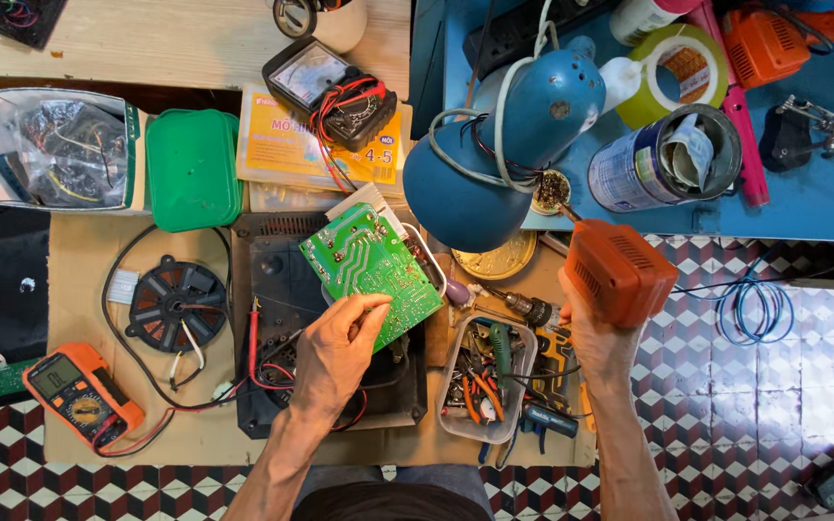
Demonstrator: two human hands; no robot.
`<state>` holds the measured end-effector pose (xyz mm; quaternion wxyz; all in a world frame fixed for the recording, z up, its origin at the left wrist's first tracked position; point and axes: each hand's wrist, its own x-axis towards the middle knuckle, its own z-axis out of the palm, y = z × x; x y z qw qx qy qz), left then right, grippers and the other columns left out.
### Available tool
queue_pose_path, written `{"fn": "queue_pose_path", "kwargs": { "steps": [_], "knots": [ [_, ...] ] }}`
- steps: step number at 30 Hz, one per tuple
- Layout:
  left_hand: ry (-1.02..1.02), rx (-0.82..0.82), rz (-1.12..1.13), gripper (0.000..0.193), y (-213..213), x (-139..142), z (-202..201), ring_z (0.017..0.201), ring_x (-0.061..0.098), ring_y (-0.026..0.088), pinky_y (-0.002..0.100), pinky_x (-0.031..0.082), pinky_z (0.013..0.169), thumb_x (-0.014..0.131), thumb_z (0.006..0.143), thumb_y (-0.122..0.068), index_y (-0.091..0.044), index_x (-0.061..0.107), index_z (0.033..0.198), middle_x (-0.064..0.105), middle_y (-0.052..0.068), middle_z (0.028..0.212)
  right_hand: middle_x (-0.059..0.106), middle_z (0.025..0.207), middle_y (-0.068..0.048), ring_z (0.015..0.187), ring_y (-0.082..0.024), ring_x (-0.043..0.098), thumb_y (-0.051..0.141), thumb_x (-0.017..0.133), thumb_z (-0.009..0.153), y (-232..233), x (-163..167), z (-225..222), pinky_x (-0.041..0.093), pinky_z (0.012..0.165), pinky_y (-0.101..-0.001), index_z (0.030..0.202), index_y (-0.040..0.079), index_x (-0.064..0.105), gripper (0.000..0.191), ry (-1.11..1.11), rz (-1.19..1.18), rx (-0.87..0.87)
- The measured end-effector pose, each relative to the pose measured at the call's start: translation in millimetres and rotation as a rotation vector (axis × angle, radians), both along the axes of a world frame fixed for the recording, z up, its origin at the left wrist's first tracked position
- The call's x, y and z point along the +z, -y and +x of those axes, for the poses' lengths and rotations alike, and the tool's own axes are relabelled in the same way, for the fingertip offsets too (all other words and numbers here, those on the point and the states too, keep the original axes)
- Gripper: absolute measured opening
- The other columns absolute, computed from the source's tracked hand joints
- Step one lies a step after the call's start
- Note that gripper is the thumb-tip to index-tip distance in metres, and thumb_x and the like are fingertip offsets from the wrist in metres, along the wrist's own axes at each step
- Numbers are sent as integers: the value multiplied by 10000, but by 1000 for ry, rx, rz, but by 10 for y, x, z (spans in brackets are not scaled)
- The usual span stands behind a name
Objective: The person holds a green circuit board and uses a heat gun to apply heat to specific areas. They then use a magnifying glass to inspect the board and a soldering iron to work on components. The person continues to inspect and adjust the board throughout the clip.
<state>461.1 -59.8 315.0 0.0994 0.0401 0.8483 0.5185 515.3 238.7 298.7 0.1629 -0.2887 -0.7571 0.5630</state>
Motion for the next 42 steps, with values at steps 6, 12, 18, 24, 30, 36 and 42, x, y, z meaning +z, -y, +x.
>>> {"fn": "queue_pose_path", "kwargs": {
  "steps": [6, 12, 18, 24, 30, 36, 42],
  "knots": [
    [-27, 29, -96, 144, -59, 22, 9, 606, 639, 151, 297, 514, 570, 737, 900, -169, -119, 772, 1031, 711, 51, 811, 656, 1087, -36, 667, -75, 611, 128, 759, 918, -71, -71, 27, 527, 569, -239, 1470, 78, 470, 625, 5, 2, 34],
    [-251, 16, -189, 123, -59, -25, -52, 704, 641, 147, 311, 522, 616, 762, 888, -159, -120, 771, 1005, 693, 12, 827, 638, 1116, -29, 677, -58, 616, 101, 752, 905, -80, -32, -1, 536, 553, -218, 1504, 93, 380, 705, -29, -2, 39],
    [-174, 47, -137, 133, -82, -103, -65, 617, 563, 145, 309, 494, 574, 768, 873, -142, -106, 778, 1000, 661, 17, 792, 636, 1124, -38, 679, -70, 616, 85, 761, 907, -133, -92, 9, 531, 552, -226, 1490, 78, 417, 677, -19, 32, 52],
    [-108, 71, -122, 126, -100, -146, -55, 589, 541, 137, 310, 475, 551, 776, 869, -152, -99, 781, 983, 651, 19, 774, 653, 1039, -39, 660, -72, 618, 100, 767, 906, -200, -196, 60, 538, 554, -228, 1460, 67, 425, 652, -4, -18, 25],
    [-126, 64, -139, 128, -86, -174, -53, 620, 558, 148, 312, 487, 581, 772, 876, -159, -102, 780, 990, 656, 23, 785, 646, 982, -31, 651, -78, 617, 65, 741, 937, -193, -222, 92, 538, 557, -237, 1420, 50, 438, 571, -49, -15, 57],
    [-151, 54, -181, 118, -74, -159, -41, 698, 604, 174, 331, 511, 621, 769, 868, -160, -107, 781, 973, 686, 13, 838, 651, 949, -39, 620, -85, 615, 53, 730, 932, -180, -201, 31, 543, 537, -238, 1413, 51, 443, 560, -65, 3, 96],
    [-325, 33, -383, 105, -55, -107, -37, 825, 617, 225, 391, 501, 737, 789, 843, -200, -131, 791, 922, 687, 8, 873, 654, 980, -41, 634, -87, 623, 62, 740, 929, -174, -155, 26, 552, 544, -243, 1412, 36, 457, 560, -22, 11, 64]
  ]
}}
